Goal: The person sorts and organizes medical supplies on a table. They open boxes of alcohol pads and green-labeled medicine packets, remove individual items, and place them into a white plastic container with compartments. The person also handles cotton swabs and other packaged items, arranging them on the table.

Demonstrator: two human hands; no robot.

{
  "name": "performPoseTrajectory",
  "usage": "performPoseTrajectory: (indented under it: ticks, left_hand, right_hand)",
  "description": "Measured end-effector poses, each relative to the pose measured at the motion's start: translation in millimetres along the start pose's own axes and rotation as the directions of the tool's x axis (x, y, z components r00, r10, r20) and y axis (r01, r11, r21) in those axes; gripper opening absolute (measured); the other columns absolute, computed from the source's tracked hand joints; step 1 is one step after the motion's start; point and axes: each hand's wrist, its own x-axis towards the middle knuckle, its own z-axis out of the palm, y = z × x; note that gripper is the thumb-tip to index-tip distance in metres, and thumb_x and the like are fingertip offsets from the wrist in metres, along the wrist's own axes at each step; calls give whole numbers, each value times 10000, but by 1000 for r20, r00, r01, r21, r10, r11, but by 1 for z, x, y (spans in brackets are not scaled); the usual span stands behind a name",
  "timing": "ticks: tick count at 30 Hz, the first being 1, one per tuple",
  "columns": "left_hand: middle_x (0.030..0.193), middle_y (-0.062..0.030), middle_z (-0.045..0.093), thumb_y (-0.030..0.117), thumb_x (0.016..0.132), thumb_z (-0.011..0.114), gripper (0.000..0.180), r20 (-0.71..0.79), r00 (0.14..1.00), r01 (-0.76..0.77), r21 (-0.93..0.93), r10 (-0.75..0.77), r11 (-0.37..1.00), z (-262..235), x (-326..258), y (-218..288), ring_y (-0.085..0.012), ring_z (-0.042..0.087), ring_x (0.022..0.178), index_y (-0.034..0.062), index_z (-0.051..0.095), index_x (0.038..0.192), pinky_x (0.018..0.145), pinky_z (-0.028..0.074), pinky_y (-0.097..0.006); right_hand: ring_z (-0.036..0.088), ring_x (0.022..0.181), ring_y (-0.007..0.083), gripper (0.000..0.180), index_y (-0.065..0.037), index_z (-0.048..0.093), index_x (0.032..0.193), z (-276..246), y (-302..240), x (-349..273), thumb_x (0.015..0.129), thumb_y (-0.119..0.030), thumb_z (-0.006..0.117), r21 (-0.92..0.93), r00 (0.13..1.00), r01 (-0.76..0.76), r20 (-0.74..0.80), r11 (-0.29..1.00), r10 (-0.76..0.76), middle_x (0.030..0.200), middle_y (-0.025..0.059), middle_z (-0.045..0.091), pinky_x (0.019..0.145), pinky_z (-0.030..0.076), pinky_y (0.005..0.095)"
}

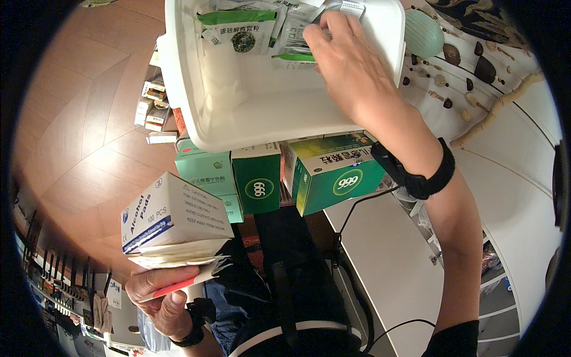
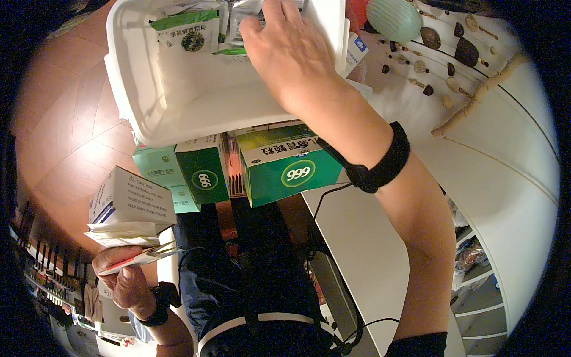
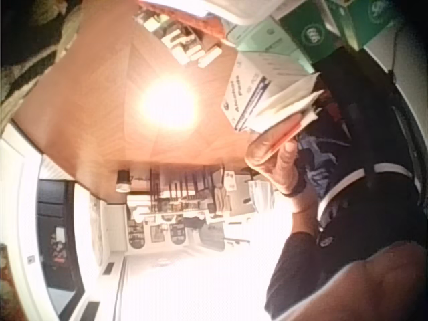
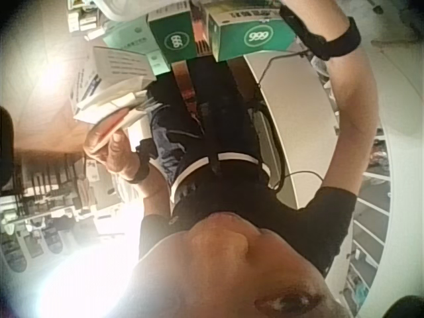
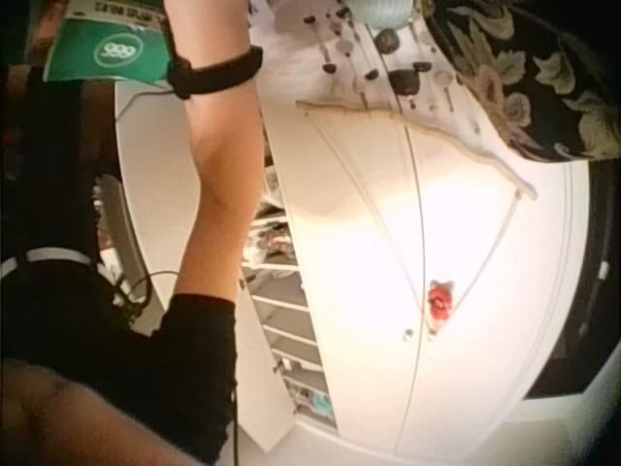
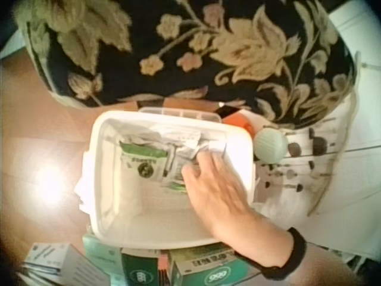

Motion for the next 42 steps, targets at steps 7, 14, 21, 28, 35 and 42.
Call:
performPoseTrajectory:
  ticks: [7,14,21,28,35,42]
  left_hand:
    - [846,-191,741,387,779,813,447,-48,998,41,9,-40,999,6,-3,1,-267,703,848,-50,769,860,863,526,-358]
    - [870,-219,683,365,815,764,464,-14,998,-66,105,68,992,1,-8,-5,-300,664,820,-79,664,905,880,515,-407]
    - [923,-200,664,357,868,724,452,-39,986,-150,222,162,963,-4,-13,-8,-298,640,892,-75,633,965,877,510,-428]
    - [989,-211,651,343,897,679,435,78,987,-154,159,143,975,-8,-13,-11,-317,629,925,-70,617,1016,903,499,-450]
    - [983,-216,654,335,913,641,428,124,977,-199,210,176,957,4,-7,0,-329,633,912,-76,623,1032,903,495,-472]
    - [1013,-234,643,314,910,633,419,163,964,-245,235,211,941,11,-13,8,-348,625,952,-77,615,1058,913,492,-481]
  right_hand:
    - [582,980,349,259,-8,544,988,9,8,2,765,38,667,-40,994,103,-25,994,-104,1003,143,558,852,500,448]
    - [615,821,348,107,64,533,971,10,16,1,883,7,513,-18,984,175,34,984,-174,966,266,632,806,493,417]
    - [632,804,373,251,22,476,1061,-36,6,5,847,4,606,582,997,35,37,812,-70,900,204,616,714,503,465]
    - [660,918,319,416,80,487,1177,-77,43,-62,817,-21,670,839,894,283,-406,464,190,1023,225,614,732,547,401]
    - [687,1011,183,688,-55,392,1442,-111,53,-196,843,-39,731,793,751,-474,137,383,646,1218,131,650,838,566,284]
    - [683,979,327,659,-118,383,1391,-89,24,-230,812,-41,686,616,654,-709,394,343,645,1241,152,611,841,523,405]
